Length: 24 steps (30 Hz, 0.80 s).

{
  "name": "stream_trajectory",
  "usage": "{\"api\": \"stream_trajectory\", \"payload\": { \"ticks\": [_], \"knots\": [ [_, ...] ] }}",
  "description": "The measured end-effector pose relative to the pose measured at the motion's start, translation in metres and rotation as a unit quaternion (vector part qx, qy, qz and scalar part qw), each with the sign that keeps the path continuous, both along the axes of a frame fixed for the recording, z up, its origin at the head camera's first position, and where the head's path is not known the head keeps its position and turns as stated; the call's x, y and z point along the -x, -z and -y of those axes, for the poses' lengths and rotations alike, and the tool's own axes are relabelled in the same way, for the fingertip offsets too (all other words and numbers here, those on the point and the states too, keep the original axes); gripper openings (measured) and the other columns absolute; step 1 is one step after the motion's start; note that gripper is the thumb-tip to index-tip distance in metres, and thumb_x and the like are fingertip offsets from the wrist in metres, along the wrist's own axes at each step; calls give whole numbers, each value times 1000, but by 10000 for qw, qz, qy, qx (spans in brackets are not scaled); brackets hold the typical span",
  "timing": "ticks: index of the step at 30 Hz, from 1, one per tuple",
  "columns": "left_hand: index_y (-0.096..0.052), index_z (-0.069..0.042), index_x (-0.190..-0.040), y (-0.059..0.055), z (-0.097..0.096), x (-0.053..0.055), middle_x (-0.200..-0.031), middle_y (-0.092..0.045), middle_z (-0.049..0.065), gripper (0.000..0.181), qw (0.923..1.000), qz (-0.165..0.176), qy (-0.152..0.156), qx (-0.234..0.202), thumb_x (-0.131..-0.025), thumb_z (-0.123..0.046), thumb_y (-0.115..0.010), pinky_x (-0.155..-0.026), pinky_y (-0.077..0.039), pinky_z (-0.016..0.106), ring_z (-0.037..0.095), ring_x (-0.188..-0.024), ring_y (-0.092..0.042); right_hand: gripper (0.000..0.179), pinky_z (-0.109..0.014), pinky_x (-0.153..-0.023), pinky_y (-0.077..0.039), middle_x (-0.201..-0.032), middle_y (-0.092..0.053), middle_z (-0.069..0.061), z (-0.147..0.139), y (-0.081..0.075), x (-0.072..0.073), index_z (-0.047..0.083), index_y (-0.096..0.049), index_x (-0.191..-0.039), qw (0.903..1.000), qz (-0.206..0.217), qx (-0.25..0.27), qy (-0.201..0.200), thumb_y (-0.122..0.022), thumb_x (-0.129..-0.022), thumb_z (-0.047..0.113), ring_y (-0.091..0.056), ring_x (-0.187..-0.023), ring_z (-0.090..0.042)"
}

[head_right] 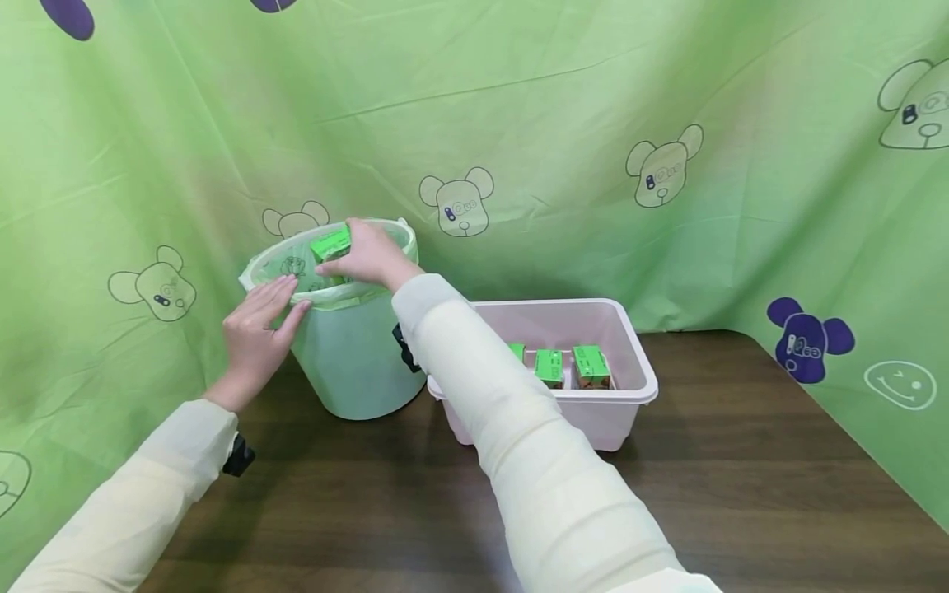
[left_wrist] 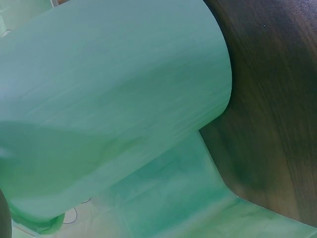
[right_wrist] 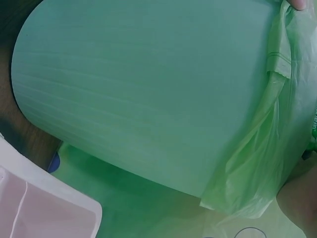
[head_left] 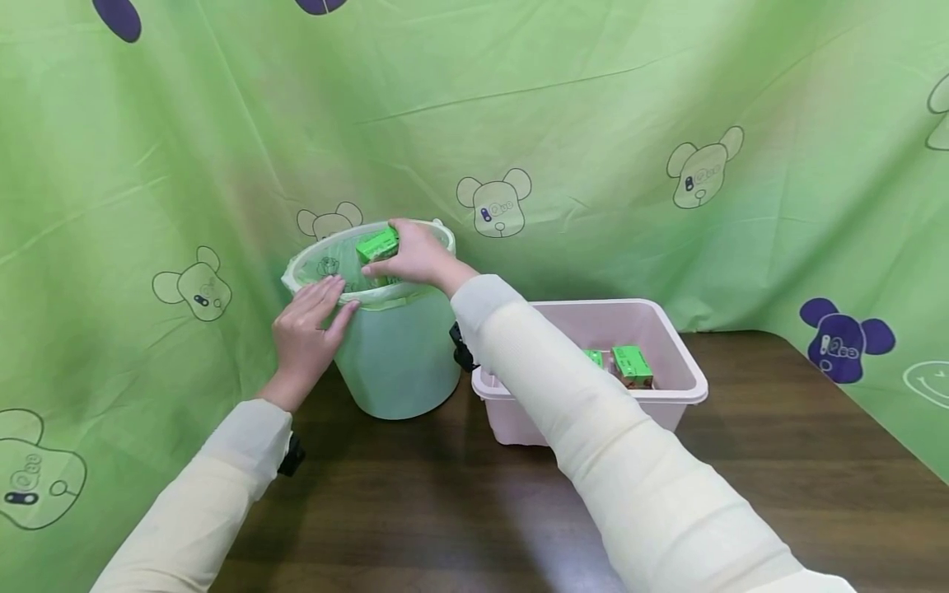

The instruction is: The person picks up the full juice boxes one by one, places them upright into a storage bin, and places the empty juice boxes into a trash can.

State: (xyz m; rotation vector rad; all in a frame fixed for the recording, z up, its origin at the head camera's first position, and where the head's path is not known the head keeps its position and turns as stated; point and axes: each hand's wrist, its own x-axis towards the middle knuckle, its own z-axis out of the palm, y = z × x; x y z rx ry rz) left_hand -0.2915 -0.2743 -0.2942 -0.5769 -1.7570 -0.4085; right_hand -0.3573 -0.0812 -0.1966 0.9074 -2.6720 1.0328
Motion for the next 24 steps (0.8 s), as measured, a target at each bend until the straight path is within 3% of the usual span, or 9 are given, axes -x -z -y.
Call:
{"api": "stream_trajectory", "payload": {
  "ticks": [7, 14, 24],
  "knots": [
    [-71, 0, -112, 1, 1, 1, -112, -68, 16, 35, 10000, -4, 0, 10, -84, -19, -75, -94, -49, 50, 32, -104, -66, 97, -36, -110, -34, -149, -40, -15, 2, 0, -1, 1, -24, -152, 9999, 13, -87, 53, -76, -82, 45, -42, -132, -26],
    [-71, 0, -112, 1, 3, 1, -111, -68, 18, 34, 10000, 23, -4, -18, -84, -20, -75, -95, -49, 50, 33, -104, -66, 94, -34, -109, -35, -147, -43, -17, 3, -1, -3, 1, -21, -152, 9996, 273, 94, -48, -74, -85, 40, -42, -133, -26],
    [-71, 0, -111, 2, 6, 2, -112, -68, 17, 35, 10000, -10, 8, -10, -88, -25, -72, -94, -49, 50, 34, -103, -66, 91, -31, -107, -37, -146, -44, -12, -4, 0, -5, 3, -24, -152, 9994, 212, 275, -5, -75, -85, 38, -44, -132, -23]
  ]
}}
